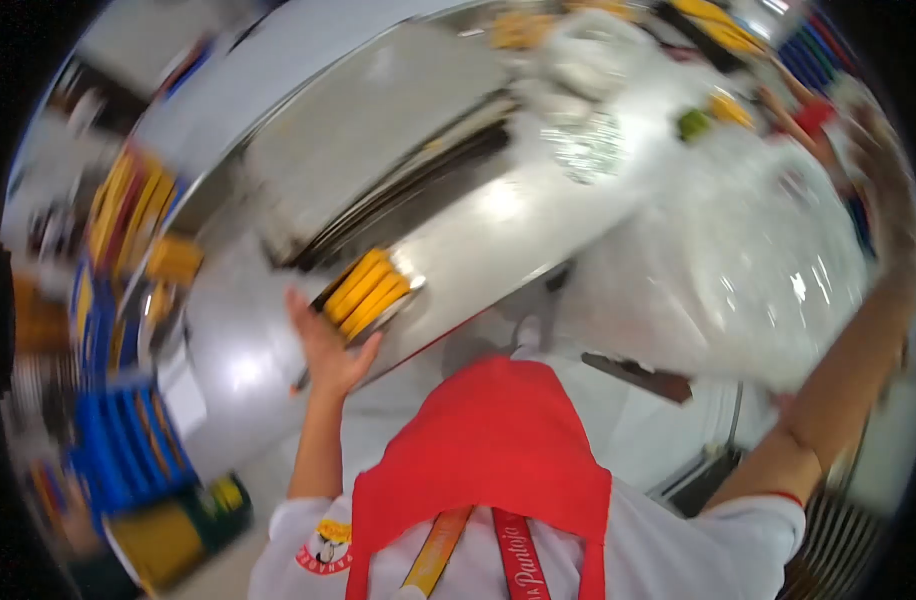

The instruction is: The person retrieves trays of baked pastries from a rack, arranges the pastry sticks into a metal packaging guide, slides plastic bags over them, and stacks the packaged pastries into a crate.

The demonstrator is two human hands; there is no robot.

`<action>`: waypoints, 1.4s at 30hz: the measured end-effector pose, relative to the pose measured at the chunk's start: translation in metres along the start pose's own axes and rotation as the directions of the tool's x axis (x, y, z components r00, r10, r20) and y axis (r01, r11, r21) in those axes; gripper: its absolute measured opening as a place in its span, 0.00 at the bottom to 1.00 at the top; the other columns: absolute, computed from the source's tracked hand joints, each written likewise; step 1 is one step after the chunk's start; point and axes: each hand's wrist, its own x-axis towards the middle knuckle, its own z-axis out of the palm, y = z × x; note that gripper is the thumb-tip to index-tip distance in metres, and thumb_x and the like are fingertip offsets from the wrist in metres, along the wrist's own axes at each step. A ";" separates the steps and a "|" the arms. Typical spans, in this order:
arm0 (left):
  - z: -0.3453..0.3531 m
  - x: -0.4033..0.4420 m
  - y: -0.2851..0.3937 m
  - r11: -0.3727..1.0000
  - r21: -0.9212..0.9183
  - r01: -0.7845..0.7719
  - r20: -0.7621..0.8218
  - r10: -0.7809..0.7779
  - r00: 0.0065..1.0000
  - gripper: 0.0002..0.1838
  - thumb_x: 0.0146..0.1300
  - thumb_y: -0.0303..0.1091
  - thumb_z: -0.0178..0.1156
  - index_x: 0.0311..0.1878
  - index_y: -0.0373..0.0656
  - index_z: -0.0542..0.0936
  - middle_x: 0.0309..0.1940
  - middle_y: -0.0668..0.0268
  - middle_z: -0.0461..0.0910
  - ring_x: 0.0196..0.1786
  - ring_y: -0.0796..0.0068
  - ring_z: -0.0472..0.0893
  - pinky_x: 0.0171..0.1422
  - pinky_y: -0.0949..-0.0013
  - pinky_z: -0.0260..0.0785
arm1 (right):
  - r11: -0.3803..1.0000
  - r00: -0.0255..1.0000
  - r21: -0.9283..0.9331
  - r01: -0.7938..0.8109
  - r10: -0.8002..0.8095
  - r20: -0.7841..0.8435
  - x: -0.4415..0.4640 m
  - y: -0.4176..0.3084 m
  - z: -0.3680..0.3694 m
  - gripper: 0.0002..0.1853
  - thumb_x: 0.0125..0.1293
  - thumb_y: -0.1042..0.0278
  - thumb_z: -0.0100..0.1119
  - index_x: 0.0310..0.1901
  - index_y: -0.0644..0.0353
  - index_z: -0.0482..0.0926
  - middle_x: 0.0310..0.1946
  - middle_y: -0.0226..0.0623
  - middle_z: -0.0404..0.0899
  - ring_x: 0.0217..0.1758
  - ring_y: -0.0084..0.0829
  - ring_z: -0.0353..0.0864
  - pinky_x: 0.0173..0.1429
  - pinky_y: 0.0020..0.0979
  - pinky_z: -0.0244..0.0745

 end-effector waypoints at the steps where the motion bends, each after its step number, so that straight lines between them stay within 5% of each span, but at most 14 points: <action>1: 0.000 0.001 0.016 0.997 -0.061 -0.046 -0.034 0.044 0.998 0.64 0.46 0.46 0.77 0.81 0.47 0.44 0.79 0.42 0.45 0.80 0.38 0.48 0.80 0.41 0.48 | 1.000 0.998 0.007 0.000 0.000 -0.062 -0.018 0.024 -0.023 0.26 0.68 0.54 0.65 0.64 0.57 0.77 0.50 0.33 0.83 0.52 0.24 0.83 0.60 0.30 0.75; 5: 0.030 0.004 0.101 0.899 -0.395 -0.189 -0.052 0.183 0.982 0.53 0.55 0.36 0.72 0.79 0.46 0.51 0.79 0.44 0.49 0.76 0.42 0.60 0.74 0.45 0.61 | 0.984 0.999 0.178 -0.030 0.033 -0.018 -0.113 0.074 -0.112 0.27 0.66 0.51 0.64 0.60 0.61 0.79 0.40 0.35 0.84 0.42 0.28 0.83 0.51 0.35 0.78; 8: 0.059 -0.008 0.169 0.838 -0.484 -0.252 0.075 0.327 0.942 0.50 0.59 0.33 0.70 0.80 0.47 0.50 0.78 0.45 0.50 0.69 0.45 0.70 0.64 0.48 0.71 | 0.900 0.801 0.369 -0.232 0.392 -0.453 -0.172 0.126 -0.171 0.22 0.63 0.69 0.65 0.59 0.65 0.78 0.34 0.34 0.80 0.34 0.25 0.80 0.38 0.32 0.78; 10: 0.085 -0.021 0.207 0.762 -0.610 -0.218 0.163 0.390 0.906 0.50 0.59 0.33 0.69 0.80 0.50 0.49 0.78 0.45 0.50 0.68 0.47 0.71 0.62 0.49 0.72 | 0.862 0.794 0.452 -0.228 0.433 -0.427 -0.206 0.213 -0.247 0.36 0.61 0.72 0.69 0.69 0.70 0.67 0.36 0.39 0.81 0.30 0.27 0.79 0.31 0.29 0.78; 14: 0.122 -0.027 0.277 0.645 -0.747 -0.158 0.266 0.509 0.819 0.54 0.53 0.25 0.70 0.81 0.48 0.49 0.80 0.52 0.48 0.68 0.50 0.71 0.64 0.52 0.68 | 0.853 0.420 0.291 -0.434 0.477 -0.772 -0.302 0.322 -0.363 0.43 0.61 0.73 0.68 0.75 0.69 0.56 0.31 0.36 0.78 0.26 0.28 0.77 0.26 0.34 0.77; 18: 0.151 -0.014 0.341 0.614 -0.776 -0.142 0.350 0.607 0.713 0.53 0.54 0.26 0.69 0.80 0.44 0.49 0.80 0.52 0.48 0.67 0.53 0.72 0.63 0.54 0.69 | 0.697 -0.013 0.557 -0.452 0.619 -0.785 -0.374 0.283 -0.421 0.31 0.63 0.72 0.68 0.66 0.57 0.67 0.23 0.31 0.72 0.21 0.28 0.75 0.26 0.38 0.77; 20: 0.166 -0.010 0.375 0.582 -0.796 -0.166 0.353 0.670 0.653 0.52 0.54 0.27 0.68 0.81 0.45 0.50 0.80 0.51 0.49 0.64 0.53 0.73 0.62 0.54 0.69 | 0.685 -0.068 0.591 -0.426 0.627 -0.776 -0.410 0.320 -0.476 0.25 0.62 0.71 0.68 0.59 0.56 0.70 0.23 0.30 0.71 0.20 0.28 0.75 0.26 0.40 0.77; 22: 0.178 -0.010 0.404 0.564 -0.805 -0.187 0.345 0.699 0.626 0.52 0.54 0.26 0.68 0.81 0.45 0.51 0.80 0.50 0.49 0.62 0.52 0.75 0.60 0.54 0.70 | 0.678 -0.106 0.618 -0.399 0.635 -0.765 -0.431 0.329 -0.511 0.20 0.62 0.70 0.69 0.53 0.56 0.73 0.22 0.28 0.70 0.19 0.29 0.75 0.27 0.42 0.77; 24: 0.189 -0.013 0.427 0.481 -0.834 -0.268 0.272 0.783 0.559 0.53 0.53 0.26 0.68 0.81 0.46 0.51 0.80 0.49 0.48 0.61 0.52 0.76 0.58 0.54 0.71 | 0.634 -0.072 0.542 -0.552 0.611 -0.789 -0.445 0.334 -0.544 0.23 0.61 0.68 0.70 0.58 0.57 0.76 0.33 0.39 0.82 0.33 0.37 0.85 0.36 0.44 0.81; 25: 0.193 -0.015 0.436 0.473 -0.836 -0.277 0.265 0.791 0.551 0.53 0.53 0.26 0.68 0.81 0.46 0.51 0.80 0.49 0.48 0.61 0.52 0.76 0.58 0.54 0.71 | 0.691 -0.042 0.262 -0.673 0.318 -0.947 -0.463 0.371 -0.562 0.30 0.63 0.69 0.64 0.68 0.57 0.72 0.58 0.50 0.80 0.59 0.45 0.83 0.57 0.44 0.80; 26: 0.195 -0.017 0.443 0.466 -0.841 -0.277 0.279 0.811 0.515 0.52 0.55 0.29 0.67 0.81 0.46 0.50 0.79 0.46 0.48 0.60 0.50 0.76 0.59 0.54 0.72 | 0.691 -0.058 0.275 -0.669 0.321 -0.945 -0.465 0.349 -0.569 0.30 0.63 0.69 0.64 0.68 0.57 0.72 0.58 0.50 0.80 0.59 0.45 0.83 0.57 0.44 0.80; 28: 0.194 -0.018 0.457 0.456 -0.843 -0.286 0.295 0.836 0.464 0.51 0.56 0.31 0.67 0.80 0.45 0.50 0.78 0.44 0.49 0.60 0.48 0.76 0.59 0.53 0.72 | 0.197 0.046 0.046 -0.979 0.436 -0.899 -0.473 0.299 -0.586 0.33 0.65 0.72 0.55 0.74 0.58 0.65 0.70 0.48 0.70 0.73 0.43 0.71 0.72 0.35 0.69; 34: 0.209 -0.014 0.480 0.626 -0.741 -0.243 0.565 0.777 0.278 0.59 0.48 0.48 0.77 0.78 0.37 0.54 0.76 0.33 0.48 0.71 0.34 0.65 0.72 0.45 0.64 | -0.118 -0.054 0.003 -0.993 0.428 -0.902 -0.562 0.352 -0.619 0.30 0.64 0.73 0.51 0.71 0.61 0.69 0.72 0.46 0.67 0.74 0.41 0.69 0.77 0.36 0.66; 42: 0.220 -0.003 0.519 0.400 -0.887 -0.229 0.367 0.914 0.173 0.53 0.51 0.28 0.67 0.80 0.47 0.51 0.78 0.43 0.49 0.56 0.48 0.78 0.59 0.54 0.73 | -0.092 -0.038 0.002 -0.996 0.382 -0.923 -0.582 0.355 -0.579 0.24 0.63 0.71 0.54 0.63 0.56 0.78 0.64 0.47 0.75 0.69 0.48 0.74 0.72 0.39 0.70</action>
